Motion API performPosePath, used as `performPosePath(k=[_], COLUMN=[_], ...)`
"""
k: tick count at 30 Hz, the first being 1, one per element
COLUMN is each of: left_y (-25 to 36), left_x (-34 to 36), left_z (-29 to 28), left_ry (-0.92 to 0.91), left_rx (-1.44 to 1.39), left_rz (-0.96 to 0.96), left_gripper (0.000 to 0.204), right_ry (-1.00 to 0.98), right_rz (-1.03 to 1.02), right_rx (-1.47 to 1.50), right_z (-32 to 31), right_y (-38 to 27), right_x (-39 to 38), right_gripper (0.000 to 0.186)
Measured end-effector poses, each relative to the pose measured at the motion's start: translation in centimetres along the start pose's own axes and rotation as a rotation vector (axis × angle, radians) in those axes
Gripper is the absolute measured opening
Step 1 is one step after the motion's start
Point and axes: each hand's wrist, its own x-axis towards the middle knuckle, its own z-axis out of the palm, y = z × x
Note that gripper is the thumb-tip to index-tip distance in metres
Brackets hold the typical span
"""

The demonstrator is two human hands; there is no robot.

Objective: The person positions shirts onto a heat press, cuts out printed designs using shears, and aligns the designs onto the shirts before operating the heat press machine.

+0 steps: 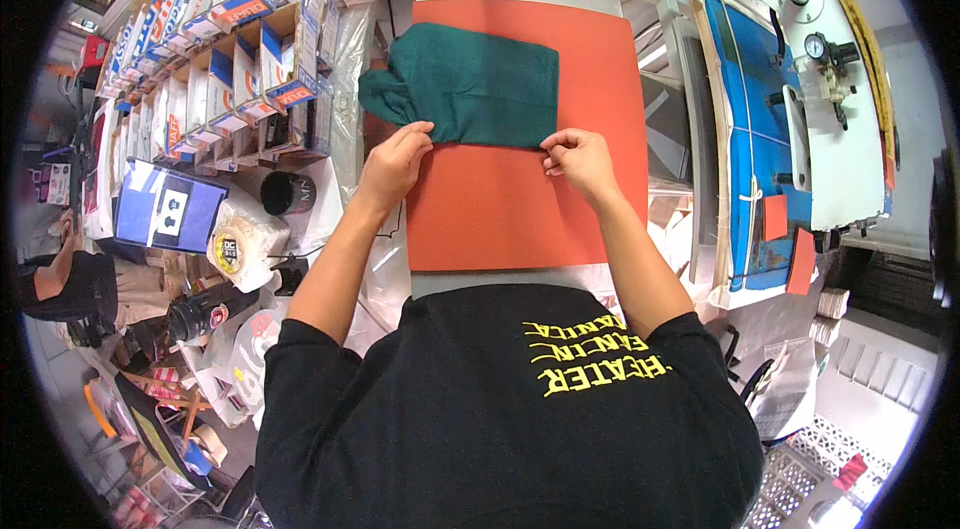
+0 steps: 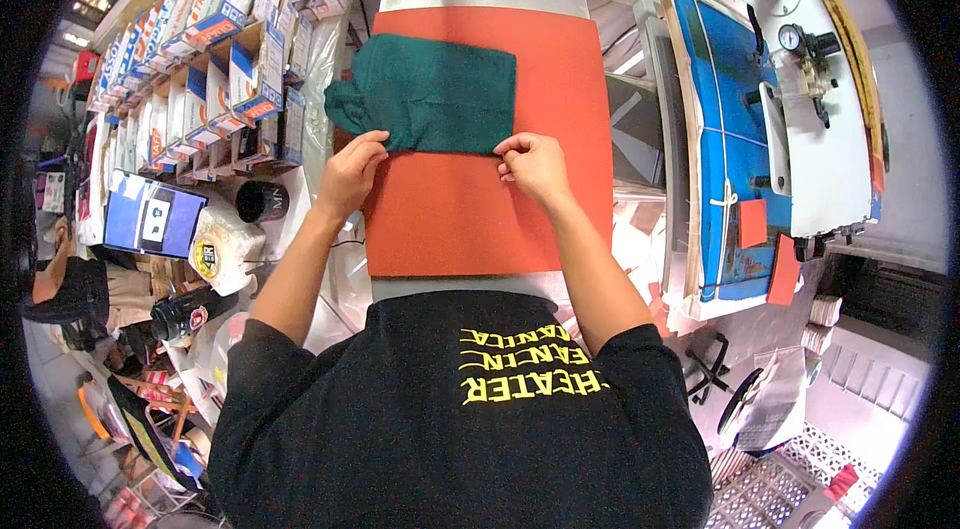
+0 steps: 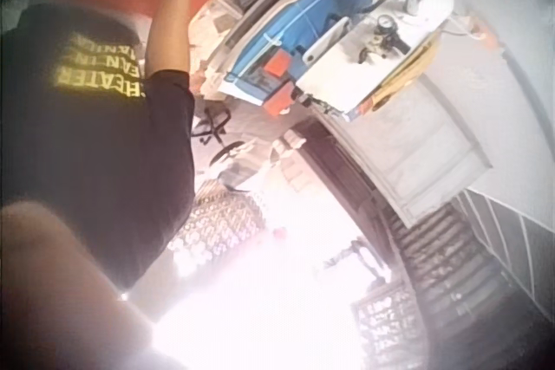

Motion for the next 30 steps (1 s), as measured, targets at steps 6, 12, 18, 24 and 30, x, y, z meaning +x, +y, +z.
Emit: performPosePath(k=[6, 12, 18, 24, 30], left_y=[0.0, 1.7, 3.3, 1.9, -11.6], left_x=[-0.9, -2.3, -2.3, 3.1, 11.8], left_z=[-0.1, -0.2, 0.3, -3.0, -2.0], left_ry=[0.071, 0.081, 0.067, 0.137, -0.029], left_rx=[0.038, 0.099, 0.154, 0.17, 0.118], left_rz=[-0.028, -0.101, -0.195, -0.197, -0.152], left_gripper=[0.011, 0.012, 0.012, 0.013, 0.022], right_ry=[0.016, 0.367, 0.326, 0.338, 0.283], right_rz=[-0.092, -0.477, -0.823, -0.586, -0.644], right_rx=[-0.224, -0.762, -0.813, -1.135, -1.118], right_z=[0.3, 1.0, 7.6, 8.9, 10.0], right_y=[-0.2, -1.3, -3.2, -1.6, -2.1], right_x=[-0.1, 0.4, 6.6, 8.3, 8.0], right_gripper=[0.019, 0.021, 0.055, 0.091, 0.104])
